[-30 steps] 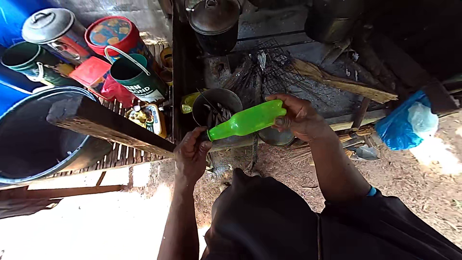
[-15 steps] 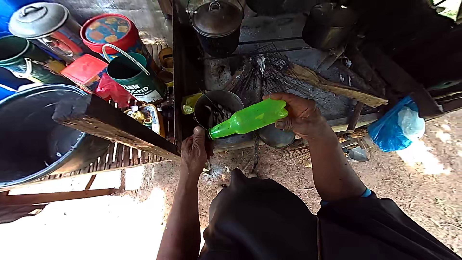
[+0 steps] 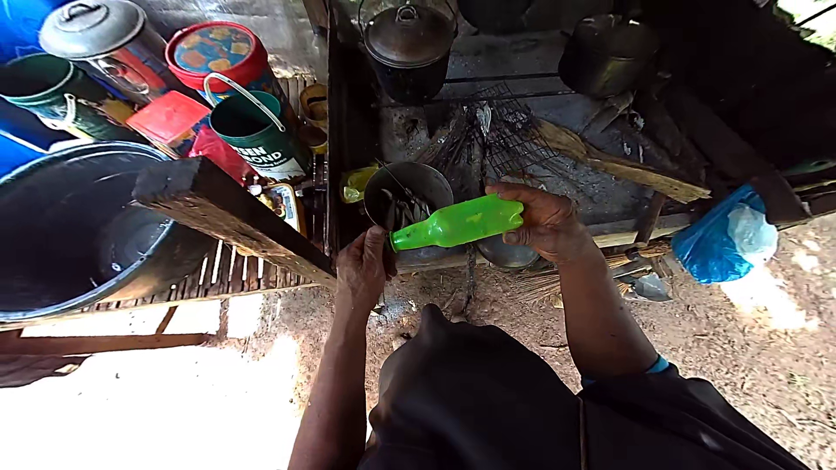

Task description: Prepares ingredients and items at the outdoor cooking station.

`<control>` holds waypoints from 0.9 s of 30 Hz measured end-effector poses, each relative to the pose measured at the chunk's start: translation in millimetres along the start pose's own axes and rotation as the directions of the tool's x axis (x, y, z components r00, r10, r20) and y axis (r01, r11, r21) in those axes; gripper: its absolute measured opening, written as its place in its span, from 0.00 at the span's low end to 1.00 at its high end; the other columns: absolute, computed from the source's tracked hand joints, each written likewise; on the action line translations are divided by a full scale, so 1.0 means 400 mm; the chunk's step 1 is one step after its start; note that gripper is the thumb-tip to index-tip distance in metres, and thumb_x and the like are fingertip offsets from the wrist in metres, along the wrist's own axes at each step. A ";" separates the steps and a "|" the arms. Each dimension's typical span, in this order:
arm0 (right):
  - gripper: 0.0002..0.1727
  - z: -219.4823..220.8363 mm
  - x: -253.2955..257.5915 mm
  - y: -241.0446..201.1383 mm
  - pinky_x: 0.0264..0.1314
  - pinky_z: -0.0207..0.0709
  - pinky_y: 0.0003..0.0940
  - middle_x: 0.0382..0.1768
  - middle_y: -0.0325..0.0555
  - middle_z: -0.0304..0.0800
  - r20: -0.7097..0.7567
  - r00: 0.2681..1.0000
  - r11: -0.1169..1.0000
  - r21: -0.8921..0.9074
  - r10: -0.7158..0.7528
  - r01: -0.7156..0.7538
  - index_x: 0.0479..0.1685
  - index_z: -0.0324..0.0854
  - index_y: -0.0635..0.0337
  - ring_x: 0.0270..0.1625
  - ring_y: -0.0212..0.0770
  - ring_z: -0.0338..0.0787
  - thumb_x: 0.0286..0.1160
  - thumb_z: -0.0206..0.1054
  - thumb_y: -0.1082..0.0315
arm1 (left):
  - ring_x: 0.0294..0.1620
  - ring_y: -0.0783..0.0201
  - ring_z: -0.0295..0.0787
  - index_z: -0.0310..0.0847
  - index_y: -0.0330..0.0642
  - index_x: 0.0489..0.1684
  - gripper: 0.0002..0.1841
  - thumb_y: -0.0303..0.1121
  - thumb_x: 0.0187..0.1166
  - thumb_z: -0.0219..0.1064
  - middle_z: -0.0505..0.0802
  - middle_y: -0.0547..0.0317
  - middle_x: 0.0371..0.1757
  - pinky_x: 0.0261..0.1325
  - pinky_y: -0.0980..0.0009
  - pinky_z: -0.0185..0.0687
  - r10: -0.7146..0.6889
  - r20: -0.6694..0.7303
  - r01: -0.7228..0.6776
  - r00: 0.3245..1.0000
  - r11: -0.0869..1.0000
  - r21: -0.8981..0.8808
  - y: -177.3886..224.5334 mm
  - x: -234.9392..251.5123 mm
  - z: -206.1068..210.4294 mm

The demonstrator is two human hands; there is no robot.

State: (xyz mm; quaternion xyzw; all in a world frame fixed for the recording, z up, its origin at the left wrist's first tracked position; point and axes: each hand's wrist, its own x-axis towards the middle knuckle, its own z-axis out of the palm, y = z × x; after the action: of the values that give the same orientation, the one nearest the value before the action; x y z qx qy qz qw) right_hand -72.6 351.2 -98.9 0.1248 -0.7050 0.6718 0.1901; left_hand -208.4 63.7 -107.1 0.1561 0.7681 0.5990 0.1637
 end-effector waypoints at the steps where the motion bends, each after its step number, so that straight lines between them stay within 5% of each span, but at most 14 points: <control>1: 0.32 0.000 0.000 0.004 0.70 0.86 0.44 0.77 0.52 0.79 0.009 1.000 1.000 -0.004 -0.010 0.010 0.69 0.82 0.63 0.70 0.48 0.87 0.59 0.83 0.77 | 0.14 0.68 0.81 0.85 0.43 0.32 0.29 0.54 0.94 0.46 0.87 0.61 0.18 0.21 0.71 0.82 -0.072 -0.005 0.072 0.997 0.997 0.008 0.006 0.001 0.001; 5: 0.30 0.004 -0.006 0.014 0.71 0.86 0.45 0.78 0.52 0.79 0.027 1.000 1.000 0.016 0.005 -0.005 0.66 0.84 0.63 0.71 0.48 0.86 0.57 0.83 0.79 | 0.08 0.67 0.72 0.79 0.43 0.21 0.34 0.61 0.91 0.45 0.79 0.61 0.11 0.15 0.72 0.72 -0.253 0.011 0.253 0.967 0.967 -0.019 0.001 0.009 0.002; 9: 0.33 0.005 -0.019 0.029 0.69 0.86 0.44 0.76 0.53 0.80 -0.006 0.999 0.996 0.081 0.046 -0.046 0.71 0.82 0.62 0.68 0.48 0.88 0.59 0.82 0.77 | 0.10 0.66 0.76 0.83 0.44 0.23 0.42 0.71 0.85 0.37 0.84 0.59 0.13 0.16 0.71 0.77 -0.168 0.044 0.169 0.985 0.985 -0.021 -0.020 0.001 -0.010; 10: 0.33 0.005 -0.023 0.031 0.68 0.87 0.44 0.76 0.53 0.80 -0.020 0.998 0.994 0.094 0.060 -0.058 0.71 0.81 0.62 0.68 0.48 0.88 0.60 0.83 0.76 | 0.15 0.66 0.83 0.86 0.46 0.29 0.44 0.75 0.82 0.35 0.89 0.60 0.19 0.21 0.68 0.83 -0.110 0.060 0.111 0.992 0.994 -0.019 -0.027 -0.003 -0.016; 12: 0.34 0.005 -0.030 0.030 0.66 0.88 0.43 0.76 0.53 0.80 -0.048 0.995 0.989 0.122 0.087 -0.081 0.73 0.81 0.60 0.66 0.47 0.89 0.60 0.83 0.74 | 0.31 0.65 0.91 0.85 0.46 0.63 0.40 0.73 0.82 0.45 0.94 0.60 0.41 0.38 0.63 0.92 0.090 0.144 -0.082 0.985 0.995 -0.061 -0.051 -0.007 -0.033; 14: 0.34 0.004 -0.033 0.032 0.65 0.88 0.42 0.76 0.53 0.81 -0.056 0.994 0.985 0.148 0.095 -0.086 0.73 0.80 0.59 0.65 0.47 0.89 0.60 0.83 0.74 | 0.46 0.67 0.91 0.74 0.45 0.78 0.29 0.54 0.85 0.63 0.89 0.59 0.63 0.51 0.66 0.92 0.293 0.212 -0.282 0.932 0.956 -0.079 -0.062 0.000 -0.042; 16: 0.34 0.003 -0.037 0.035 0.65 0.88 0.42 0.75 0.53 0.81 -0.053 0.995 0.986 0.148 0.088 -0.079 0.72 0.81 0.59 0.65 0.47 0.89 0.60 0.83 0.75 | 0.43 0.71 0.90 0.79 0.40 0.71 0.20 0.38 0.85 0.66 0.91 0.58 0.55 0.50 0.72 0.90 0.394 0.167 -0.389 0.904 0.919 -0.061 -0.070 0.002 -0.038; 19: 0.33 0.000 -0.037 0.036 0.66 0.87 0.43 0.76 0.53 0.81 -0.047 0.996 0.989 0.135 0.073 -0.066 0.71 0.82 0.59 0.66 0.47 0.89 0.59 0.83 0.76 | 0.28 0.75 0.87 0.86 0.43 0.53 0.21 0.47 0.93 0.50 0.90 0.66 0.31 0.35 0.75 0.86 0.214 0.047 -0.218 0.976 0.973 0.078 -0.051 -0.012 -0.027; 21: 0.33 -0.006 -0.034 0.031 0.66 0.87 0.42 0.75 0.52 0.81 -0.064 0.996 0.990 0.127 0.069 -0.060 0.72 0.82 0.58 0.65 0.46 0.90 0.60 0.83 0.74 | 0.21 0.72 0.83 0.86 0.45 0.42 0.25 0.50 0.95 0.46 0.87 0.66 0.24 0.29 0.73 0.83 0.097 -0.027 -0.094 0.995 0.990 0.104 -0.044 -0.014 -0.025; 27: 0.31 -0.083 0.003 -0.009 0.49 0.90 0.37 0.59 0.43 0.89 -0.306 0.949 0.990 -0.089 0.081 -0.113 0.76 0.75 0.55 0.50 0.38 0.91 0.69 0.75 0.71 | 0.26 0.73 0.86 0.87 0.43 0.51 0.20 0.45 0.92 0.51 0.89 0.66 0.30 0.34 0.74 0.87 0.093 0.053 -0.094 0.994 0.995 0.017 -0.097 -0.045 -0.056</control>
State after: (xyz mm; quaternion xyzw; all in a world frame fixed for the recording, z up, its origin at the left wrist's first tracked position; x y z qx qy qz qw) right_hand -68.6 383.9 -94.1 -0.0241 -0.7072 0.6535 0.2687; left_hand -203.7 27.4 -138.4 0.2090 0.7611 0.5943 0.1541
